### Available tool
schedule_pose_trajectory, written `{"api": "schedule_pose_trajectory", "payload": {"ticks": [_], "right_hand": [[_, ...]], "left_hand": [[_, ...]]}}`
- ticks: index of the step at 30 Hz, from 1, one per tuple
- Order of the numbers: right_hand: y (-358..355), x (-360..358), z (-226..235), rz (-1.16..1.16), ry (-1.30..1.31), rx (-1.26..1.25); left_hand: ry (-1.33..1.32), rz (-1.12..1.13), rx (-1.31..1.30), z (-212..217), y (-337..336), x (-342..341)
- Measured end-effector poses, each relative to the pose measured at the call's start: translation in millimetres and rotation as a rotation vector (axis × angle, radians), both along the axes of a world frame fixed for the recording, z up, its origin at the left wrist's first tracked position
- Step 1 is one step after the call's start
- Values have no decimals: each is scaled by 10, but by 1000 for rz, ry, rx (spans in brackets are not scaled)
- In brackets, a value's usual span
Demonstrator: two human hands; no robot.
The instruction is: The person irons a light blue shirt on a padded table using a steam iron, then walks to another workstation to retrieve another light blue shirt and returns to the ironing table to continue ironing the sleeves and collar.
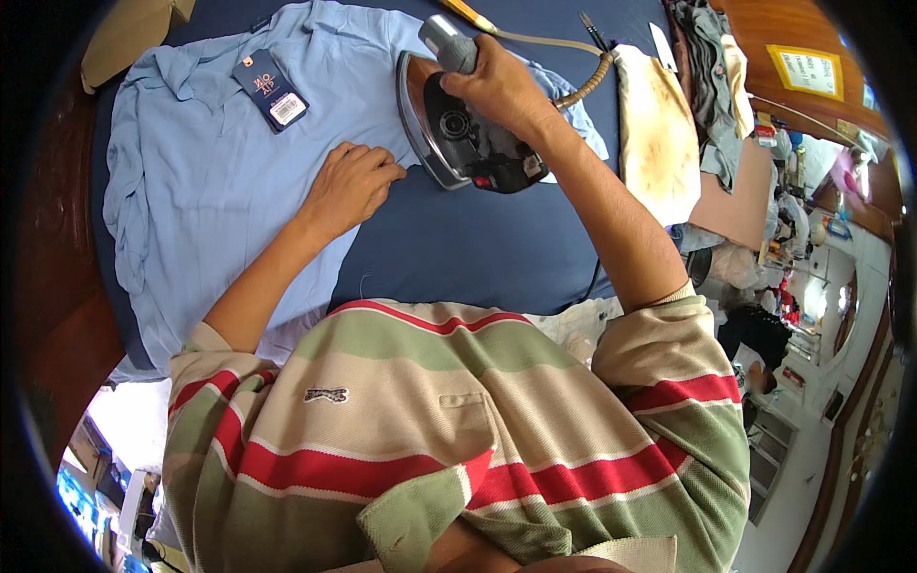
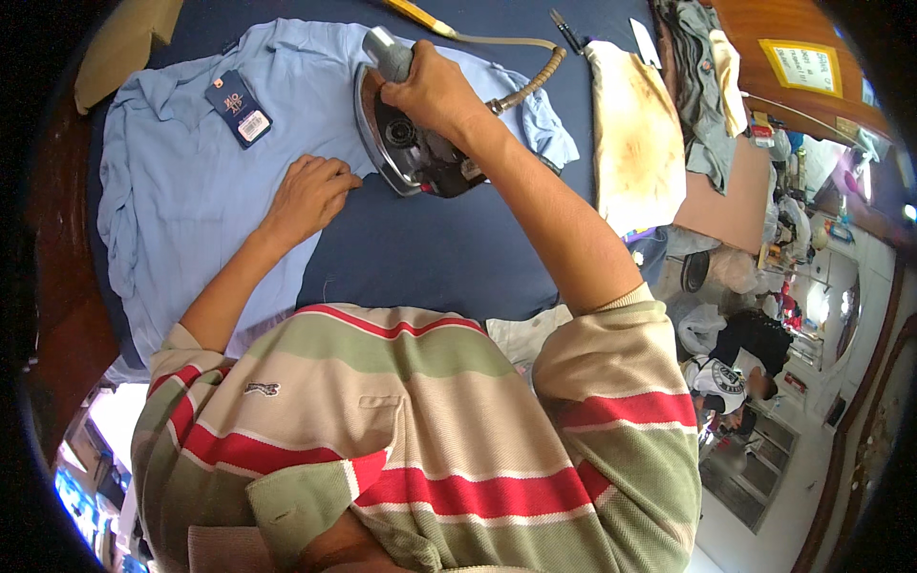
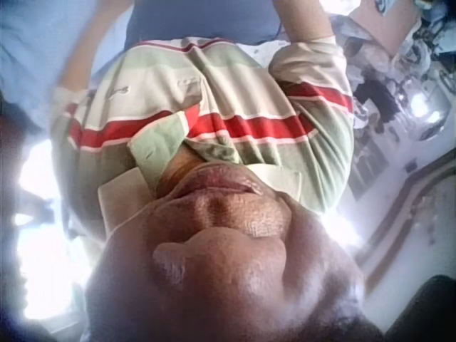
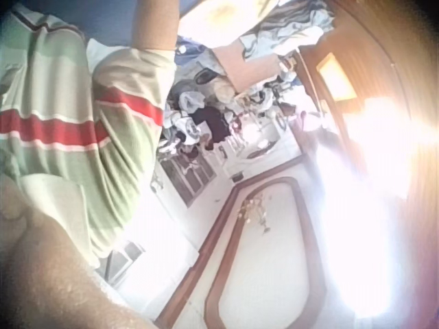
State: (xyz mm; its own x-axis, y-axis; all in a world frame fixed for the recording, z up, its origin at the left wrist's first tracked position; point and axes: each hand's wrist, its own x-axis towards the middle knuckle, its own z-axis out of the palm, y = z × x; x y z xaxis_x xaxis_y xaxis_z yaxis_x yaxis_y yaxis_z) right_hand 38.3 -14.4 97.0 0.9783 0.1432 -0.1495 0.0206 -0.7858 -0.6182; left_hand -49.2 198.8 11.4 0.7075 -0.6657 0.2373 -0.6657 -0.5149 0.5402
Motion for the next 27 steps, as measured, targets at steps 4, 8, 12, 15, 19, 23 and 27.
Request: {"api": "schedule_pose_trajectory", "payload": {"ticks": [4, 8, 12, 15, 19, 23, 27], "right_hand": [[-223, 96, 67, 17, -42, -55], [-661, 14, 192, 75, 54, -56], [-1013, -345, 254, -53, 224, -43], [-1225, -632, 454, 28, 238, -15], [-1561, -954, 735, -93, 297, 56], [-2021, -1119, 848, -173, 157, 97], [-2604, -1071, 851, -273, 115, 35]], "left_hand": [[-16, 22, -57, -109, 23, -16], [43, 75, 5, 75, -7, -27], [294, 155, -204, 922, -269, -272], [813, -288, -916, 1767, -471, -570], [673, -839, -1132, 2479, -869, -874], [502, -825, -1116, 2660, -1246, -1134], [401, -775, -1088, 2606, -1467, -1346]]}}
